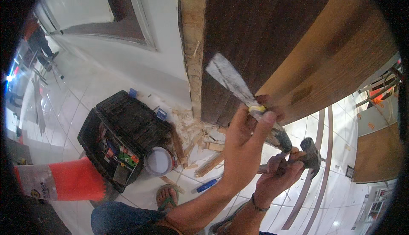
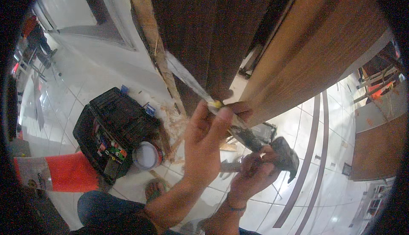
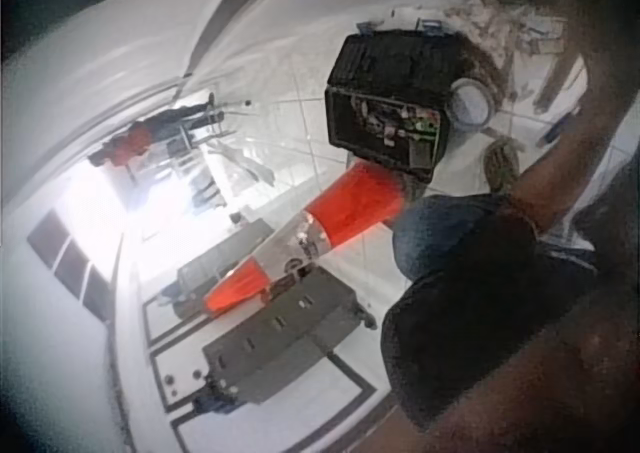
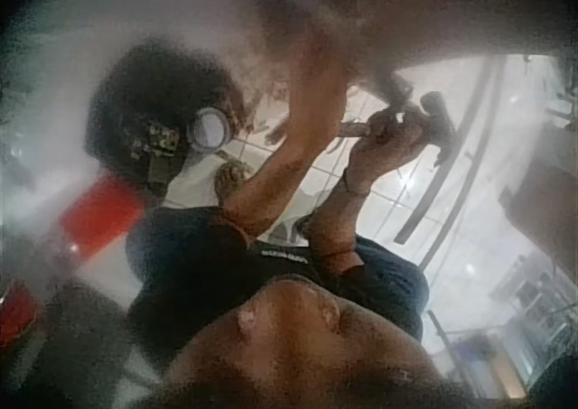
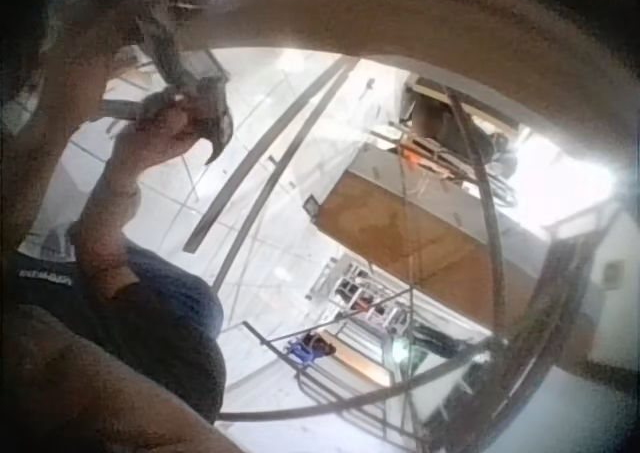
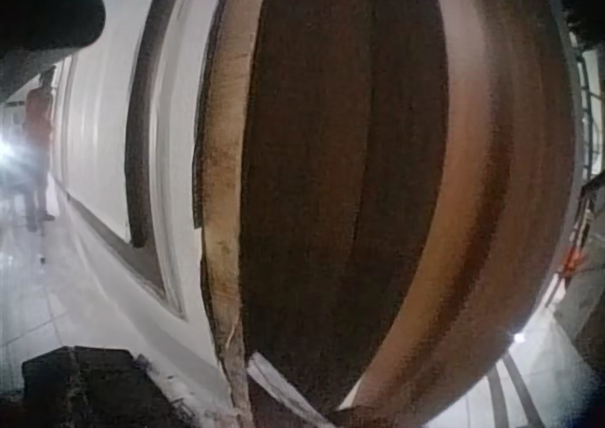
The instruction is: The person uses a scraper and a hammer to remove excess material and smooth the surface of a wooden door frame while crouching on the floor.
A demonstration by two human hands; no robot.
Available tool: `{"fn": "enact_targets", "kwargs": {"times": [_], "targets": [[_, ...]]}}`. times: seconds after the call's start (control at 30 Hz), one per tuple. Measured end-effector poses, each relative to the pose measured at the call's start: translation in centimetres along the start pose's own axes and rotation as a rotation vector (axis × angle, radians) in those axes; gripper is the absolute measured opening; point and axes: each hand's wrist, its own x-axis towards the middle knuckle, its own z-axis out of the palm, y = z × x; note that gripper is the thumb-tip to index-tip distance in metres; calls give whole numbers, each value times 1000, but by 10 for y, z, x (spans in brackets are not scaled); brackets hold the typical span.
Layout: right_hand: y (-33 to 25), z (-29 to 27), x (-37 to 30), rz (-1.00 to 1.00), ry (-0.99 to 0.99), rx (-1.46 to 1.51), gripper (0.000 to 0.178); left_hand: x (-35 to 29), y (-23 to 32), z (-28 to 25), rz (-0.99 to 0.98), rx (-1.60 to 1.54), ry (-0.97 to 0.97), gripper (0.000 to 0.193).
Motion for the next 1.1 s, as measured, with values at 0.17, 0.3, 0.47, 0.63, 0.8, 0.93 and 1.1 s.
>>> {"fn": "enact_targets", "kwargs": {"times": [0.17,0.3,0.47,0.63,0.8,0.93,1.1], "targets": [[8,-16,4,-32,-213,-11,48,-7,-2,1,-85,-3,-116,36],[0,-11,1,-83,-113,-67,47,-3,11,-8,-112,21,-311,37],[-9,2,4,-377,-121,-362,34,4,31,-17,23,288,-412,38],[-33,14,-2,121,60,183,26,17,58,-47,92,493,-76,24],[-25,4,0,100,123,178,22,35,76,-80,219,356,59,19],[-25,0,6,24,167,172,21,57,79,-61,513,657,413,22],[-11,-10,10,-30,101,115,22,74,86,-56,552,812,373,21]]}}
